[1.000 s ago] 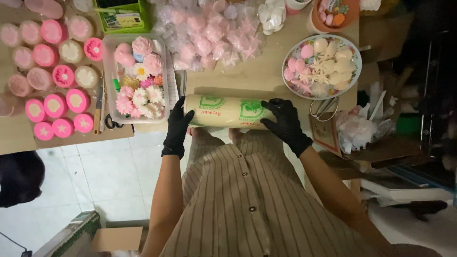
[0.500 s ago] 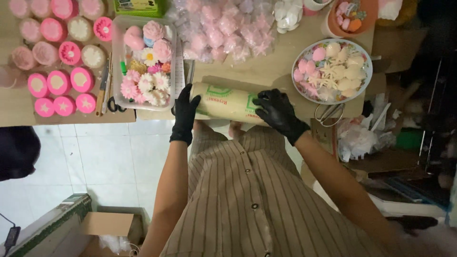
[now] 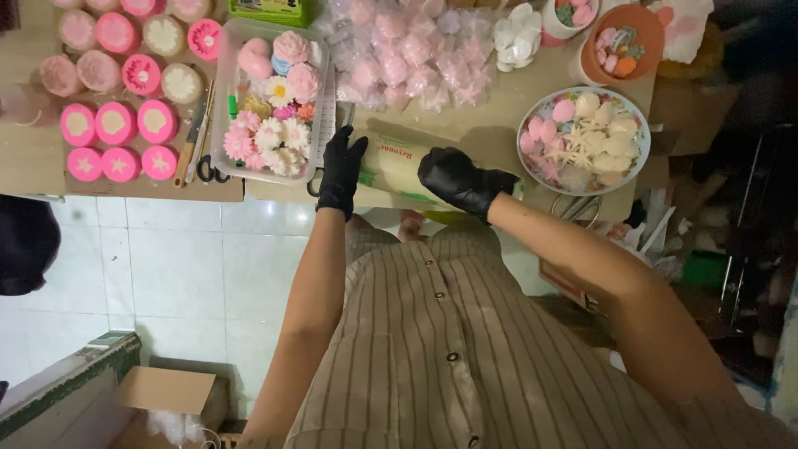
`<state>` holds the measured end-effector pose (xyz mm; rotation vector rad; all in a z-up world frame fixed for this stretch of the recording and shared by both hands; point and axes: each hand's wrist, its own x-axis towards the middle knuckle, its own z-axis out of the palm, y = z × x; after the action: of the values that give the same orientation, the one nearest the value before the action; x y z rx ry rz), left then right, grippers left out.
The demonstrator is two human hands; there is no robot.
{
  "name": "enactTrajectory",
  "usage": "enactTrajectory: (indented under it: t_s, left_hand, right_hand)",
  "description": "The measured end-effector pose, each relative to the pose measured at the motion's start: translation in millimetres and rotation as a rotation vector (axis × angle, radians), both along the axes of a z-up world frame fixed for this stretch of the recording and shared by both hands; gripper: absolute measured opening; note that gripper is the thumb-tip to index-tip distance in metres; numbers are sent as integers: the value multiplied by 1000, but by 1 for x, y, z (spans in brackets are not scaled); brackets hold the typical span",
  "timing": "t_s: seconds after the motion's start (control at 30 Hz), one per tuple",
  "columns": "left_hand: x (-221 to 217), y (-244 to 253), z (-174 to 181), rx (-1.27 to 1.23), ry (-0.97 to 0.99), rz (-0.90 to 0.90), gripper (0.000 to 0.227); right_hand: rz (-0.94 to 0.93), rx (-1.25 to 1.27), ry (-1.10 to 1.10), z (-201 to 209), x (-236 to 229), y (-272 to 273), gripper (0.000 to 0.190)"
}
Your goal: The person is wrapping small star-shaped items in plastic wrap using scissors.
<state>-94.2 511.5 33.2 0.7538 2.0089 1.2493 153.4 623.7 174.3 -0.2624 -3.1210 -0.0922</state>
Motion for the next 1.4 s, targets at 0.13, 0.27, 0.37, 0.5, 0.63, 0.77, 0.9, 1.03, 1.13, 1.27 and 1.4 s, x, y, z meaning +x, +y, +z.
enactTrajectory:
  t_s: [0.13,0.27,0.37,0.5,0.63,0.77,0.9,1.03,1.13,1.27,1.4]
  left_hand:
    - [-6,7,-23,-71,127,-15,57]
    - [-4,10,-16,-64,163,-20,57]
    - [9,9,22,-48,269,13,62]
    - [53,13,92,250,485,-275,56]
    - [101,22,127,339,448,-560,50]
    - [123,35,102,204,586,-476,33]
    - [119,47,85,213,506,-475,15]
    - [114,49,75,266,500,-450,18]
    - [113,47,84,186,459,-456,16]
    - [112,46,91,177,394,-487,19]
    - [106,54,85,213,319,-439,19]
  right_hand:
    - [45,65,-45,-14,-11,-3,14]
    - [36,75,-19,-7,-12,10,11]
    - [-2,-269,137,-1,-6,27,17]
    - [-236,-651,16,19,4,38,13]
    - [-220,-660,20,7,10,46,17]
    - [-260,-585,16,-13,26,54,18]
    - [-206,-756,214,-1,38,60,20]
    - [-326,-1022,446,-27,47,54,38]
    - [-528,-1156,395,-44,48,49,38]
    - [-530,-1350,492,-66,54,46,22]
    - [-521,-1094,415,-74,60,55,19]
